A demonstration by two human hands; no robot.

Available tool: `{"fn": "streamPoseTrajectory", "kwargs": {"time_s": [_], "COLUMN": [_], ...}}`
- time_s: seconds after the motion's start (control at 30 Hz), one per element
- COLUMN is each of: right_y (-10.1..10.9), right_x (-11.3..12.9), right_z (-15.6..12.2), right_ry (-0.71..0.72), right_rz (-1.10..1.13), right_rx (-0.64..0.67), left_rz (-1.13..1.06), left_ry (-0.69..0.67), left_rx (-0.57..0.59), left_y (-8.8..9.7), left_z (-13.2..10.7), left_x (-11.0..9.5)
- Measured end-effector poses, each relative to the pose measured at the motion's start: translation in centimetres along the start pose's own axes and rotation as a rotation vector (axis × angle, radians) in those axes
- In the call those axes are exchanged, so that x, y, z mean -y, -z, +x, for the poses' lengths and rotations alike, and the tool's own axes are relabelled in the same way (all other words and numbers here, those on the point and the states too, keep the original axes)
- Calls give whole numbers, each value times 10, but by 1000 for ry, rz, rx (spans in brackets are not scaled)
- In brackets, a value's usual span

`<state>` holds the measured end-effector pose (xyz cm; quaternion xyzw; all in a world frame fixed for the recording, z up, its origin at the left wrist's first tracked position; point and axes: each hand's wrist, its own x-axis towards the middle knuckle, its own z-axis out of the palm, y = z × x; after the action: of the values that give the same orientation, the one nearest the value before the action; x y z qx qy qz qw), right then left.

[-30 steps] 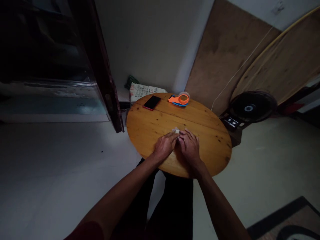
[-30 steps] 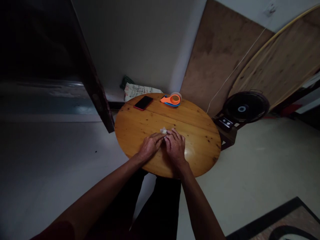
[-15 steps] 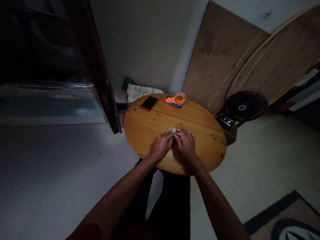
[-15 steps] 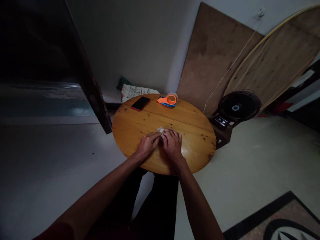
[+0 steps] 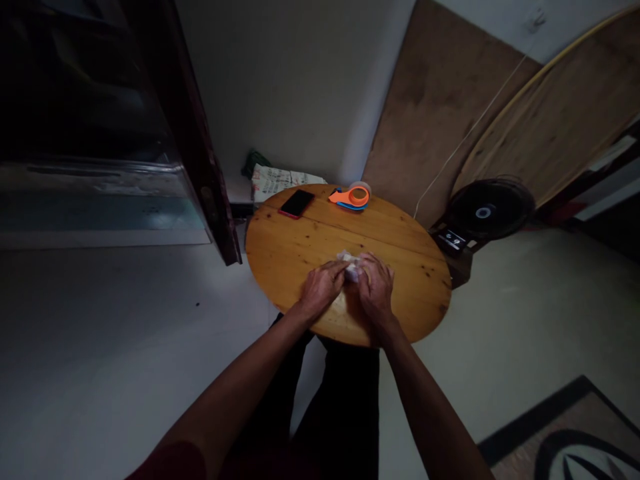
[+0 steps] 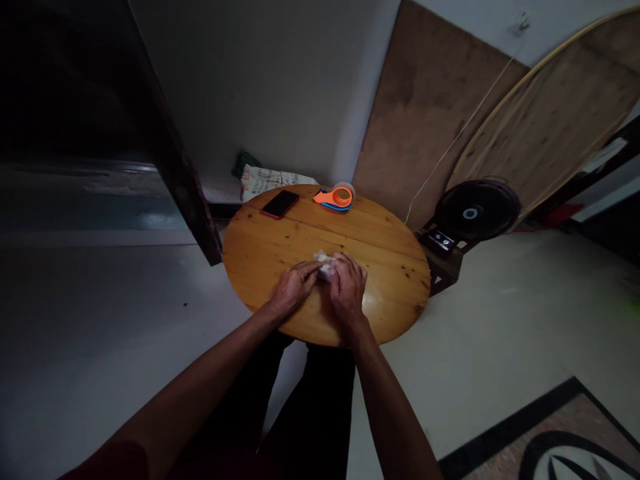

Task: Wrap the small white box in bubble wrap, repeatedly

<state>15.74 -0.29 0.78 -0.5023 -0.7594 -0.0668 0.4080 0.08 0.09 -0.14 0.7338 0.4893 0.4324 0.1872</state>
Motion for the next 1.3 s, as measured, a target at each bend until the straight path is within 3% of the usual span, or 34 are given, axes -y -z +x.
{"fn": "streamPoseTrajectory", "kwargs": {"time_s": [0.27,0.6,1.0,1.3], "right_y": [-2,-5,-5,-2], "right_x": [-5,-15,-20,-13], "right_z": [-2,-3,-3,-2], "right_ry": [-105,-333,-326,-241], "right_rz": [28,170,200,191], "right_rx": [-73,-119,-97,-104], "left_rz": [-95,-84,-87,-91], "left_ry": [-33,136,164,142], "left_rx": [-84,-172,-139,-133], "left_y": [2,4,7,3], "left_z": [-1,0,0,0], "left_x": [-1,0,-3,0]}}
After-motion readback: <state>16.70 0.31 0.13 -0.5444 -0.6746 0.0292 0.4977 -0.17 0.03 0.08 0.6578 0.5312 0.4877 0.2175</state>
